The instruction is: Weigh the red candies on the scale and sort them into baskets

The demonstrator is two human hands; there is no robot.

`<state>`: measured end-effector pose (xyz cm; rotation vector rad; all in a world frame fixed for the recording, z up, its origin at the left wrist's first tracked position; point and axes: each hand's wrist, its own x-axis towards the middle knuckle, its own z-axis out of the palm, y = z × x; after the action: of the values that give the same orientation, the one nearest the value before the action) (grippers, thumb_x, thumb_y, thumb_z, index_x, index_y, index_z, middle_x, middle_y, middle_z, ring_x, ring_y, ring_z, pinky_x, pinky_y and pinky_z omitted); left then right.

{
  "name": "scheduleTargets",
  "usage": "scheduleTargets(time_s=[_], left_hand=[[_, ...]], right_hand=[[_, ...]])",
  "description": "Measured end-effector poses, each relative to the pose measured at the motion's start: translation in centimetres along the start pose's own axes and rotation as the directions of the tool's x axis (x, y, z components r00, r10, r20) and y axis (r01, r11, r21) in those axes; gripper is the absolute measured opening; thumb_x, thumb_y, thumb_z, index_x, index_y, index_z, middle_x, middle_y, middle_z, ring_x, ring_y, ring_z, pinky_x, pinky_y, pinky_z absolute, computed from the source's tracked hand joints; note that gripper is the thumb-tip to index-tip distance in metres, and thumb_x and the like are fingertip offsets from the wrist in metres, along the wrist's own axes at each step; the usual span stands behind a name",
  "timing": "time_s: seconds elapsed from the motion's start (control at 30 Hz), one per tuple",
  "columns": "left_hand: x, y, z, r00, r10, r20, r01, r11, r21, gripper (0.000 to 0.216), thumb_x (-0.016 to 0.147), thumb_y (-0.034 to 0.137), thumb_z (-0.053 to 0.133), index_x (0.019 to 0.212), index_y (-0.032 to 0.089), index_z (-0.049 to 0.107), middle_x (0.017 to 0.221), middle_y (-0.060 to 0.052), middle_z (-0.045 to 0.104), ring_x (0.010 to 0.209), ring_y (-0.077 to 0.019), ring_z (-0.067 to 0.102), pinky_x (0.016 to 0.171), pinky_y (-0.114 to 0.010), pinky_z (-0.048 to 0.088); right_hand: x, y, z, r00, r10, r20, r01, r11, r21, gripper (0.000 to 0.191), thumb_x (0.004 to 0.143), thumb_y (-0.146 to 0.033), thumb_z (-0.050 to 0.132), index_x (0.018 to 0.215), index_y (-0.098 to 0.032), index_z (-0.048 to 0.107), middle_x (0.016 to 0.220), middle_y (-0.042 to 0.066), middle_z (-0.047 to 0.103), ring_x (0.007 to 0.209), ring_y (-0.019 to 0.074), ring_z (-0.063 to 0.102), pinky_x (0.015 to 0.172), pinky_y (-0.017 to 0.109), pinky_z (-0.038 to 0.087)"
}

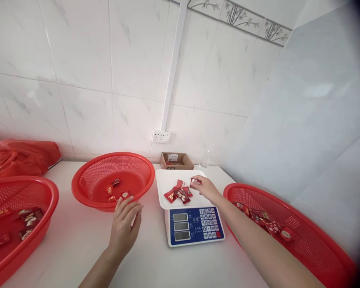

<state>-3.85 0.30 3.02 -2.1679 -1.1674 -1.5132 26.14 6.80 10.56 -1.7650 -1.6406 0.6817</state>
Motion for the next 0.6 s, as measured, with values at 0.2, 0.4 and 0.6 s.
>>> scheduleTargets(time_s=[0.2,0.4,0.6], left_hand=[[-0.3,-0.1,0.2,1.0,-0.012,0.018,0.012,1.0,0.005,0.02,0.083,0.009,0.05,0.095,0.021,0.06,0.09,-0.005,0.068,0.104,-0.0227,0.056,0.102,-0.051,0.032],[-0.4,0.0,0.3,0.999,-0.007,0.033,0.008,1.0,-0.011,0.019,0.084,0.01,0.049,0.096,0.02,0.059,0.091,-0.005,0.068,0.104,-0.0232,0.056,0.101,-0.053,0.032],[-0.3,0.0,0.3,0.999,-0.008,0.041,0.009,1.0,-0.02,0.018,0.084,0.01,0.049,0.095,0.021,0.058,0.089,-0.005,0.067,0.103,-0.0236,0.056,0.099,-0.054,0.033]], right_hand=[[1.2,1.4,1.0,0.997,-0.077,0.005,0.077,0.995,-0.058,0.044,0.079,-0.028,0.055,0.122,-0.018,0.052,0.13,0.009,0.05,0.117,0.0203,0.047,0.098,0.033,0.038],[-0.5,1.1,2.7,0.956,-0.232,0.177,0.269,0.936,-0.227,0.057,0.082,-0.046,0.049,0.132,-0.021,0.043,0.139,0.009,0.039,0.128,0.0243,0.033,0.104,0.039,0.027],[-1.6,-0.7,3.4,0.95,-0.237,0.204,0.31,0.793,-0.524,0.061,0.082,-0.057,0.042,0.135,-0.029,0.039,0.141,0.009,0.036,0.129,0.0283,0.03,0.103,0.049,0.02]])
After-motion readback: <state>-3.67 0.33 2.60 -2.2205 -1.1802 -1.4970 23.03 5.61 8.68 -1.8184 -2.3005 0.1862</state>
